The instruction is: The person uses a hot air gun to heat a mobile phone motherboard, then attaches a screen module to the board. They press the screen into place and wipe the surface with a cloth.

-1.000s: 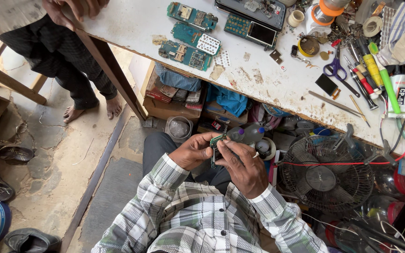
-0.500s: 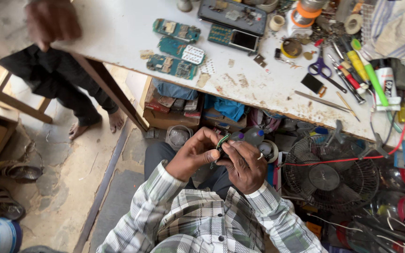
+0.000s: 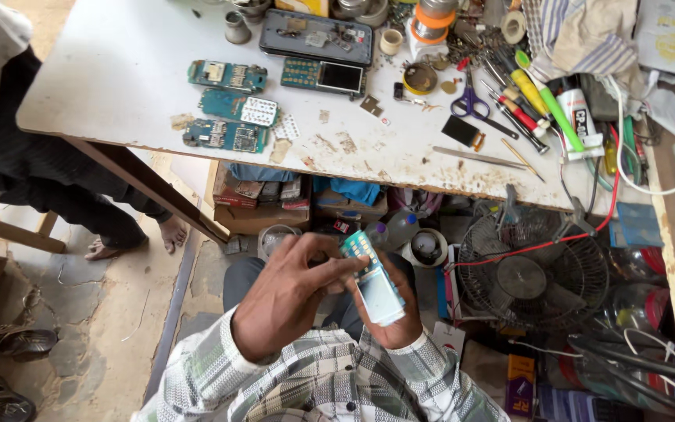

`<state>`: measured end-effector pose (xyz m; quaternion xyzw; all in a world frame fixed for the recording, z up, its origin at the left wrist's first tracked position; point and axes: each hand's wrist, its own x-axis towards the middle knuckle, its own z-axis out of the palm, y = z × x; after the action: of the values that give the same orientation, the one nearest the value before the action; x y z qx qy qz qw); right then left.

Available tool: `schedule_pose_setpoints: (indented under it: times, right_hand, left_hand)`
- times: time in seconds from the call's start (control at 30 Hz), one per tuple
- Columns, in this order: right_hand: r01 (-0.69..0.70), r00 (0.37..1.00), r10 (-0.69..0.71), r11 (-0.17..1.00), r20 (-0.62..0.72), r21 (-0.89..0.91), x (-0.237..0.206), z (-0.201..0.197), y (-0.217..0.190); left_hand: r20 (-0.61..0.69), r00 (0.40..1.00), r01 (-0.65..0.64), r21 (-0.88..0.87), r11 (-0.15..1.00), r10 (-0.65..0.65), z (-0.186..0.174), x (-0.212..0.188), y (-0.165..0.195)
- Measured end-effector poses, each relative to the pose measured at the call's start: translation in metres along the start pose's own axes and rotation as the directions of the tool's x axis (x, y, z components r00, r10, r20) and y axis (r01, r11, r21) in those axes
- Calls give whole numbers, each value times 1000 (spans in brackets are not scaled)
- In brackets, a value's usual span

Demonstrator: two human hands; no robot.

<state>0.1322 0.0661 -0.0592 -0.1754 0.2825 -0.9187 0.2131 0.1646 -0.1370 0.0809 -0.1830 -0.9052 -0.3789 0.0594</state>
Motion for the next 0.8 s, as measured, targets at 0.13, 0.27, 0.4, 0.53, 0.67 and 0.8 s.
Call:
schedule_pose_setpoints:
  times: [0.13, 0.27, 0.4, 0.53, 0.67, 0.8]
  right_hand:
    - [-190, 981, 193, 946, 12, 263, -9, -1, 4]
    - [-312, 948, 316, 889, 43, 336, -13, -3, 5]
    - [-426, 899, 434, 838, 55, 341, -22, -16, 11]
    - [-467, 878, 478, 843, 25, 266, -39, -35, 21]
    - [-474, 876, 479, 829, 60, 298, -49, -36, 27]
    - [-467, 869, 493, 843, -34, 267, -49, -14, 19]
  left_hand:
    - [-122, 960, -245, 65, 967, 251, 2, 8, -3]
    - [-69, 933, -355, -5, 935, 354, 5, 13, -22]
    - [191, 965, -150, -161, 975, 180, 4, 15, -34]
    - [469, 877, -71, -96, 993, 108, -1, 23, -32]
    - [627, 776, -32, -77, 997, 73, -3, 29, -26]
    - [623, 762, -82, -180, 980, 178, 1, 36, -26]
